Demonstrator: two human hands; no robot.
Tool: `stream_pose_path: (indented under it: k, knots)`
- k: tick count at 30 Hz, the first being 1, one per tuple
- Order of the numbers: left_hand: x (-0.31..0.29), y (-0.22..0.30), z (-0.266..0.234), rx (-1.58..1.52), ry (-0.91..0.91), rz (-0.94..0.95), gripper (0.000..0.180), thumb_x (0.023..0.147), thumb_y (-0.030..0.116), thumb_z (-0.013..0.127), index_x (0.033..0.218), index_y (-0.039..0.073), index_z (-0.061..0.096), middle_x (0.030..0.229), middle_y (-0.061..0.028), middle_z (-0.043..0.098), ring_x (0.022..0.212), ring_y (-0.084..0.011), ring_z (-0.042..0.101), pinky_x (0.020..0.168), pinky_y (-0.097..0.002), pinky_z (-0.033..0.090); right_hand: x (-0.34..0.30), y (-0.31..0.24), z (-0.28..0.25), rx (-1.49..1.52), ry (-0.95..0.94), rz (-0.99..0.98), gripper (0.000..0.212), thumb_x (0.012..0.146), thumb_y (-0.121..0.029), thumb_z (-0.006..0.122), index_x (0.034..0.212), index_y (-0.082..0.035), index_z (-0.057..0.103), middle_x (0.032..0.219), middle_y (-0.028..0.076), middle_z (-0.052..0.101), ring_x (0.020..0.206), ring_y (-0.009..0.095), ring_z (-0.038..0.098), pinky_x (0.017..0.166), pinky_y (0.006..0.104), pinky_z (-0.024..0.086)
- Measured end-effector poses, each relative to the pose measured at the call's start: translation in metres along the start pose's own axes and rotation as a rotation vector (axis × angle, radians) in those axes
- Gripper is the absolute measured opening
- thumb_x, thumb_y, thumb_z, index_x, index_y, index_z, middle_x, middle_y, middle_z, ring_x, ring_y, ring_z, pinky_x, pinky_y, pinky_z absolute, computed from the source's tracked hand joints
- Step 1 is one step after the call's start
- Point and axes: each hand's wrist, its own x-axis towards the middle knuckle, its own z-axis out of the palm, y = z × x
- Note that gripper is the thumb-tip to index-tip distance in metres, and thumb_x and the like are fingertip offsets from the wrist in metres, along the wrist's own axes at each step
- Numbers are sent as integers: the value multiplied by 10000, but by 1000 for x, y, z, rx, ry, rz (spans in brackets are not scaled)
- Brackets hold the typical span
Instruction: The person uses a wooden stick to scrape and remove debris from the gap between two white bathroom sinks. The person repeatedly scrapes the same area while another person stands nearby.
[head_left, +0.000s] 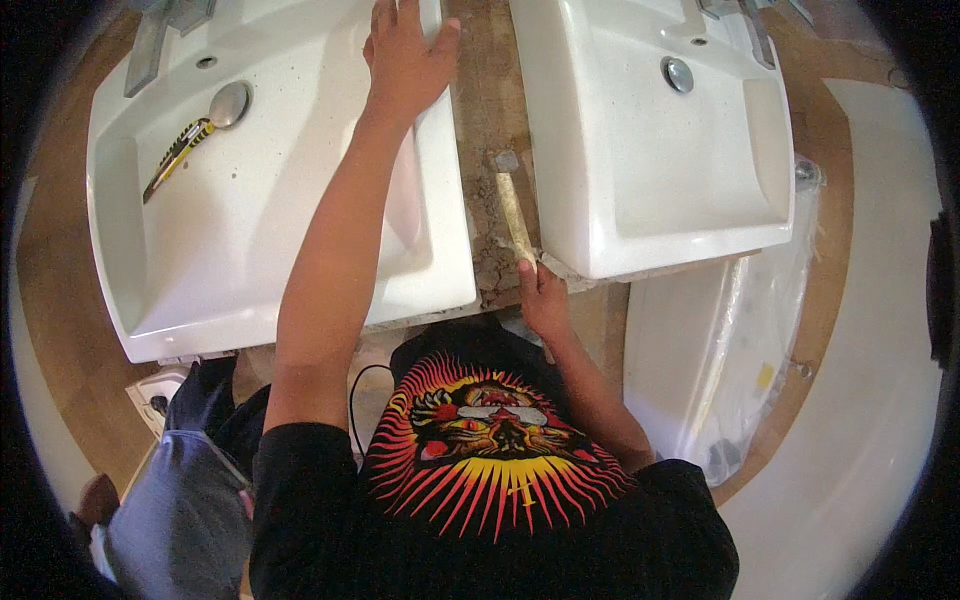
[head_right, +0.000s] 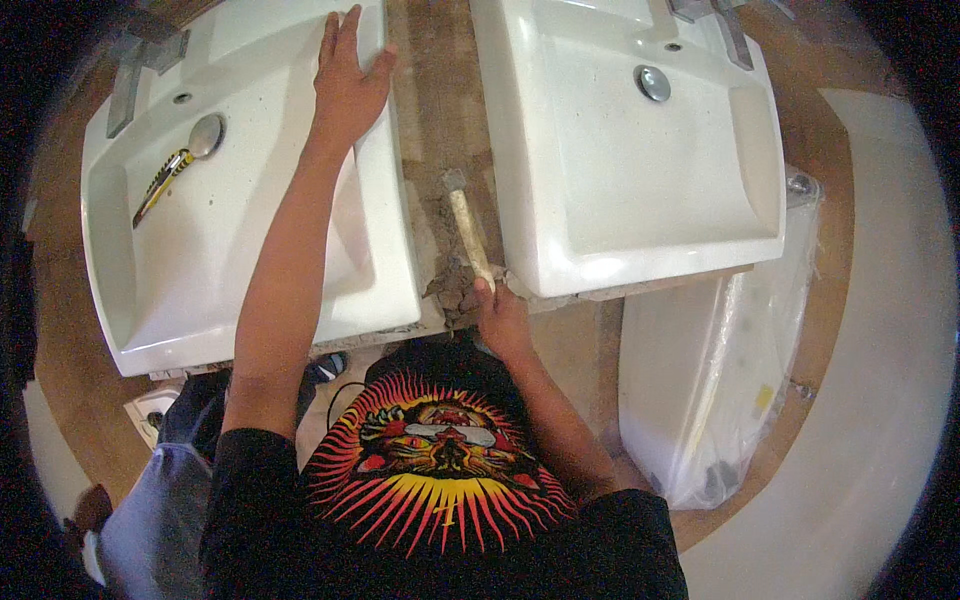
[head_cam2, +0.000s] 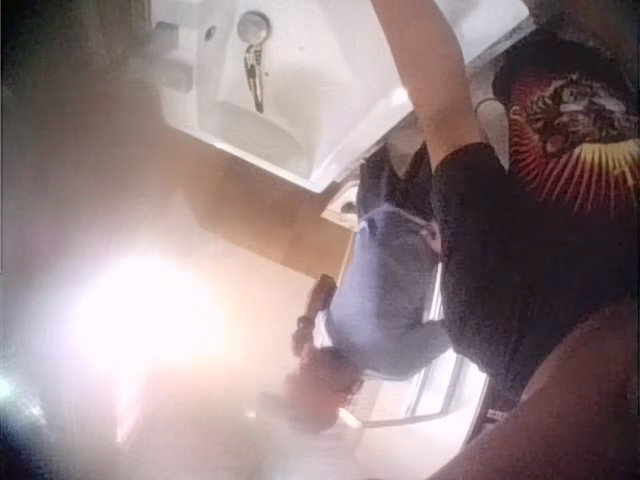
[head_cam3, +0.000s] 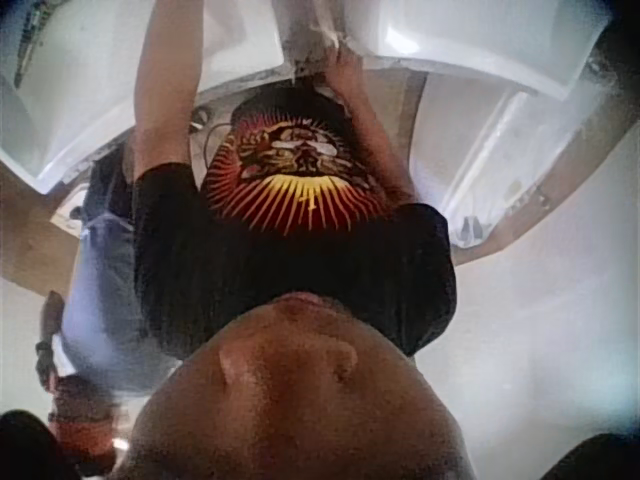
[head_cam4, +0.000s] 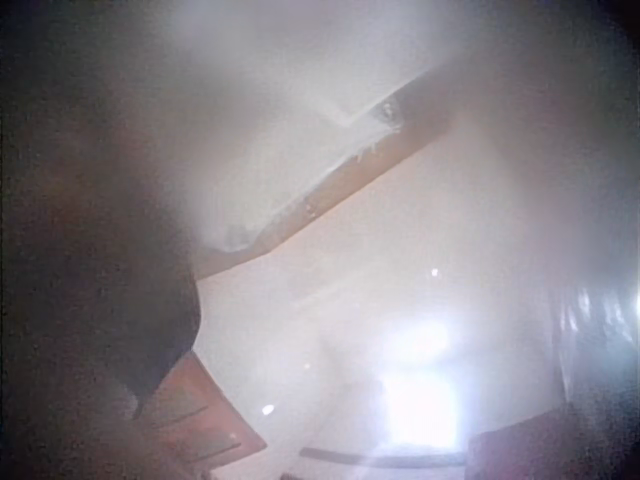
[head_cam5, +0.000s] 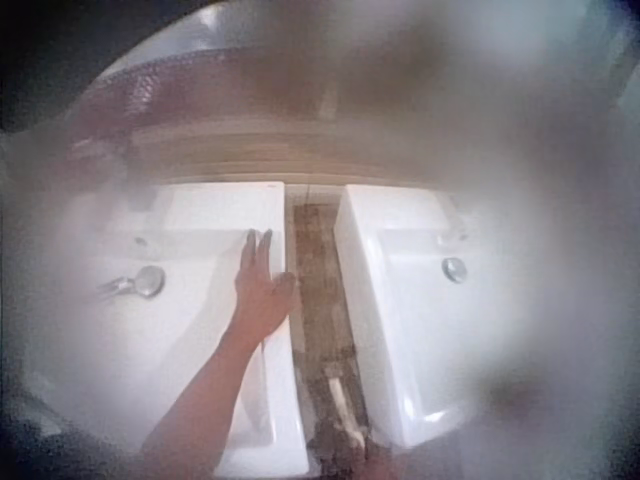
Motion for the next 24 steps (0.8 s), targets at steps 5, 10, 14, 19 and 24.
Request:
stream_pose_path:
  k: [5,10,14,19,24]
  knots:
    - [4,9,-10,-358,74,-259,467,943,271,363,1356,56,334,1408,-174,319,1308,-309,302,1083,-383,226,12,-8,1,71,87,-141,532,931,-438,410,765,53,528,638,253,551,651,431,576,568,466,431]
    - [11,11,-20,-670,133,-452,487,964,319,276,1360,40,324,1407,-163,328,1313,-294,295,1089,-381,203,19,-15,23,59,122,-104,530,929,-427,422,742,59,525,641,255,556,642,441,568,563,473,424]
    - [13,10,-20,-746,116,-465,516,963,356,240,1364,42,322,1415,-154,319,1322,-285,277,1091,-388,187,20,-29,12,-27,153,-136,521,934,-426,420,722,38,525,611,191,531,596,342,532,539,420,409]
    - [12,8,-19,-778,60,-465,556,963,402,194,1369,44,319,1425,-142,307,1333,-275,254,1094,-397,167,18,-39,-11,287,160,-107,496,948,-400,415,685,12,497,553,62,473,540,137,485,510,328,395]
    - [13,9,-22,-797,46,-439,601,962,449,148,1374,46,317,1434,-131,296,1345,-264,232,1097,-406,148,12,-40,0,49,114,-79,506,926,-437,422,846,37,582,709,255,584,689,411,589,627,455,436]
